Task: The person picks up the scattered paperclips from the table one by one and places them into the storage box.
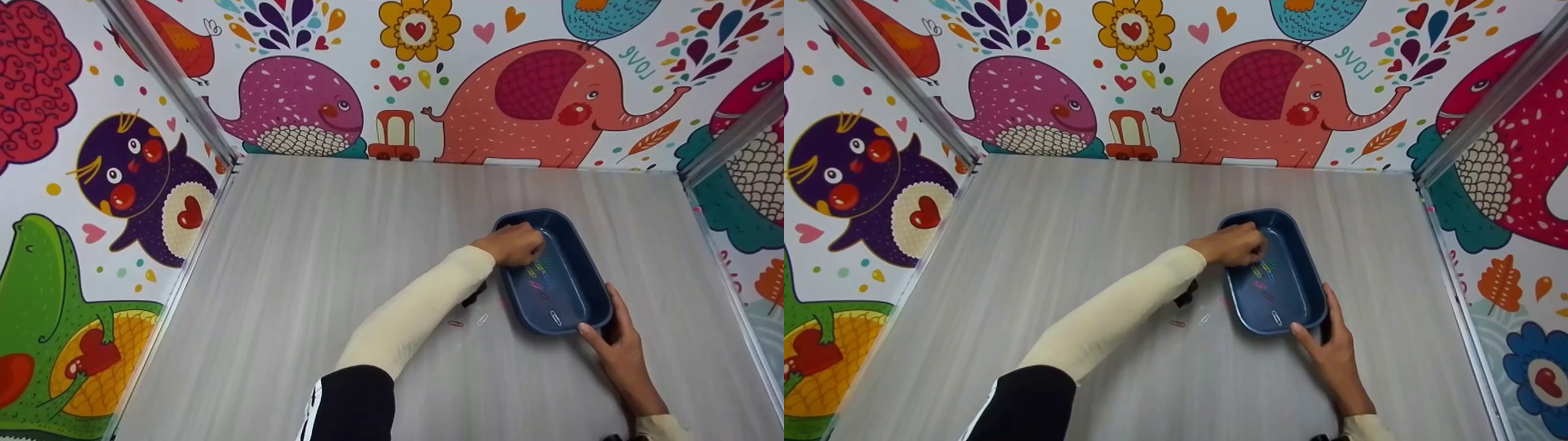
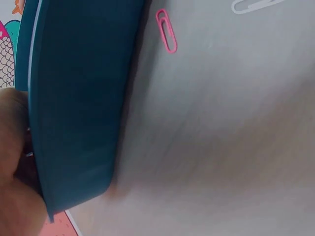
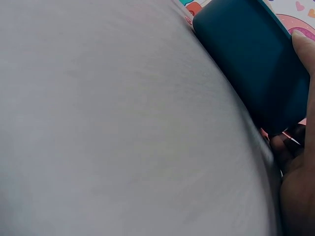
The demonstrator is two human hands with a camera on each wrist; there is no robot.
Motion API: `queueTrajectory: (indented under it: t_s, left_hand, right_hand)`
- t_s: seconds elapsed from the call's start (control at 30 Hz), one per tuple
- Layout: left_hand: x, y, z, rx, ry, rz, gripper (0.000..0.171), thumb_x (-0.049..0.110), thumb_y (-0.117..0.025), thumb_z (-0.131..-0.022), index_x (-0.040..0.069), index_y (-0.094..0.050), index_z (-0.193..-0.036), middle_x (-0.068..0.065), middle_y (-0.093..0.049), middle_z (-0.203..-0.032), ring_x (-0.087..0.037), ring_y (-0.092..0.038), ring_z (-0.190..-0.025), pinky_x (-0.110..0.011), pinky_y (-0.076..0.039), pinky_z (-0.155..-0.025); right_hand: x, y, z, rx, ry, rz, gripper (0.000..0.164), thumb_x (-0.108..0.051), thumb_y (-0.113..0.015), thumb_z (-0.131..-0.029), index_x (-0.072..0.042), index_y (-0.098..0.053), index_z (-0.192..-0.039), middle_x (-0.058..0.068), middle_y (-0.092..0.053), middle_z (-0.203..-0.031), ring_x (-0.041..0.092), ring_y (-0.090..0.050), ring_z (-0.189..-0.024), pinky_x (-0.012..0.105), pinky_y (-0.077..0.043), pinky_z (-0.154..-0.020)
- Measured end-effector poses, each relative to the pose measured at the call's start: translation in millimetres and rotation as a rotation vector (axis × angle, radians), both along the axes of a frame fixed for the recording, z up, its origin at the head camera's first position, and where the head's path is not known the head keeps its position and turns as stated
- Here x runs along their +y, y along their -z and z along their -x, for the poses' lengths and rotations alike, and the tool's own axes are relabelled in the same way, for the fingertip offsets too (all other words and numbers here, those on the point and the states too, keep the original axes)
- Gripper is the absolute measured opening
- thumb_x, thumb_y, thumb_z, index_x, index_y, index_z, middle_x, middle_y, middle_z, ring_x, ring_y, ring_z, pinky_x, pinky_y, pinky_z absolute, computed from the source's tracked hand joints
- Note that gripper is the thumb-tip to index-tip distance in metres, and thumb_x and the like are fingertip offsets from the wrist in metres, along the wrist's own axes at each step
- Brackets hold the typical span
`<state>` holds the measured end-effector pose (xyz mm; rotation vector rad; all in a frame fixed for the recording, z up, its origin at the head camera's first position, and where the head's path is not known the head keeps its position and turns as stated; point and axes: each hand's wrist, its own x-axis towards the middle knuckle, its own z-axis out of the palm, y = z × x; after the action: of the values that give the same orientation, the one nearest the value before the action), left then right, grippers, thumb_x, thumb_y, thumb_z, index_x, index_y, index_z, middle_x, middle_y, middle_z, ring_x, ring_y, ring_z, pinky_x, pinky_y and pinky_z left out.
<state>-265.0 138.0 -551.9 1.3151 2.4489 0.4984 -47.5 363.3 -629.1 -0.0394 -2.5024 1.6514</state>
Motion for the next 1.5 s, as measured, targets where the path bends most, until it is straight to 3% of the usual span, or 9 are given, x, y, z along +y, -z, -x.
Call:
queueTrajectory:
  t_s: [0.23, 0.33, 0.5, 0.7, 0.87, 1.07, 1.23, 1.5]
  left_hand:
    - [5, 1.7, 0.5, -0.005, -0.015, 0.054, 0.032, 0.008, -0.06, -0.109, 0.016, -0.064, -0.077, 0.006, -0.055, -0.072, -0.009, -0.053, -0.067, -0.024, -0.041, -0.062]
    - [14, 13.9, 5.6, 0.012, -0.037, 0.091, 0.031, 0.009, -0.06, -0.107, 0.019, -0.067, -0.079, 0.008, -0.06, -0.075, -0.009, -0.056, -0.07, -0.025, -0.044, -0.065]
    - [17, 17.9, 8.2, 0.035, -0.043, 0.107, 0.031, 0.011, -0.06, -0.107, 0.02, -0.067, -0.078, 0.008, -0.06, -0.074, -0.009, -0.056, -0.071, -0.027, -0.046, -0.065]
    - [6, 4.5, -0.8, 0.075, -0.022, 0.023, 0.028, 0.016, -0.066, -0.109, 0.016, -0.069, -0.081, 0.006, -0.059, -0.074, -0.009, -0.054, -0.069, -0.026, -0.042, -0.064]
    - [-1, -4.1, -7.9, 0.096, -0.022, -0.048, 0.018, 0.024, -0.067, -0.112, 0.014, -0.081, -0.107, 0.004, -0.075, -0.099, -0.009, -0.064, -0.086, -0.024, -0.051, -0.078]
    - [-9, -6.9, -16.3, 0.103, -0.061, -0.098, 0.024, 0.026, -0.064, -0.114, 0.014, -0.081, -0.127, 0.003, -0.077, -0.118, -0.01, -0.062, -0.105, -0.022, -0.051, -0.094]
    - [-18, -8.7, -25.8, 0.128, -0.062, -0.168, 0.025, 0.027, -0.065, -0.113, 0.014, -0.081, -0.128, 0.004, -0.077, -0.12, -0.01, -0.06, -0.106, -0.019, -0.048, -0.094]
    - [-36, -9.0, -38.8, 0.118, -0.05, -0.317, 0.024, 0.024, -0.067, -0.112, 0.012, -0.081, -0.128, 0.001, -0.079, -0.122, -0.011, -0.063, -0.114, -0.015, -0.046, -0.102]
  right_hand:
    - [0, -0.5, -1.4, -0.011, 0.006, 0.001, 0.094, 0.0, -0.073, -0.103, -0.018, -0.018, -0.178, 0.018, -0.019, -0.182, 0.002, -0.024, -0.158, 0.007, -0.025, -0.116]
    - [-1, -0.4, -1.3, -0.005, 0.003, 0.02, 0.094, 0.003, -0.073, -0.103, -0.016, -0.018, -0.178, 0.019, -0.019, -0.181, 0.004, -0.025, -0.158, 0.008, -0.026, -0.117]
    - [-1, -0.6, -0.4, -0.003, 0.0, 0.032, 0.093, 0.003, -0.072, -0.103, -0.013, -0.018, -0.177, 0.022, -0.018, -0.181, 0.005, -0.025, -0.158, 0.008, -0.026, -0.117]
    - [0, -0.2, 0.1, 0.0, 0.003, 0.011, 0.093, 0.002, -0.072, -0.103, -0.015, -0.019, -0.177, 0.02, -0.019, -0.181, 0.003, -0.025, -0.158, 0.007, -0.025, -0.117]
    - [1, 0.9, 0.8, 0.009, 0.002, 0.011, 0.093, 0.003, -0.072, -0.103, -0.016, -0.02, -0.177, 0.018, -0.02, -0.181, 0.003, -0.026, -0.158, 0.008, -0.026, -0.117]
    - [2, 0.9, 0.5, 0.003, 0.0, 0.015, 0.094, 0.003, -0.072, -0.103, -0.017, -0.019, -0.178, 0.018, -0.019, -0.181, 0.004, -0.027, -0.157, 0.008, -0.027, -0.116]
    - [2, -1.1, 0.2, -0.006, 0.005, 0.011, 0.095, 0.002, -0.073, -0.103, -0.021, -0.018, -0.178, 0.017, -0.019, -0.182, 0.005, -0.026, -0.158, 0.007, -0.027, -0.116]
    - [1, -0.5, 0.5, -0.008, -0.018, 0.064, 0.093, 0.005, -0.07, -0.104, -0.014, -0.017, -0.178, 0.019, -0.016, -0.182, 0.009, -0.025, -0.16, 0.009, -0.028, -0.117]
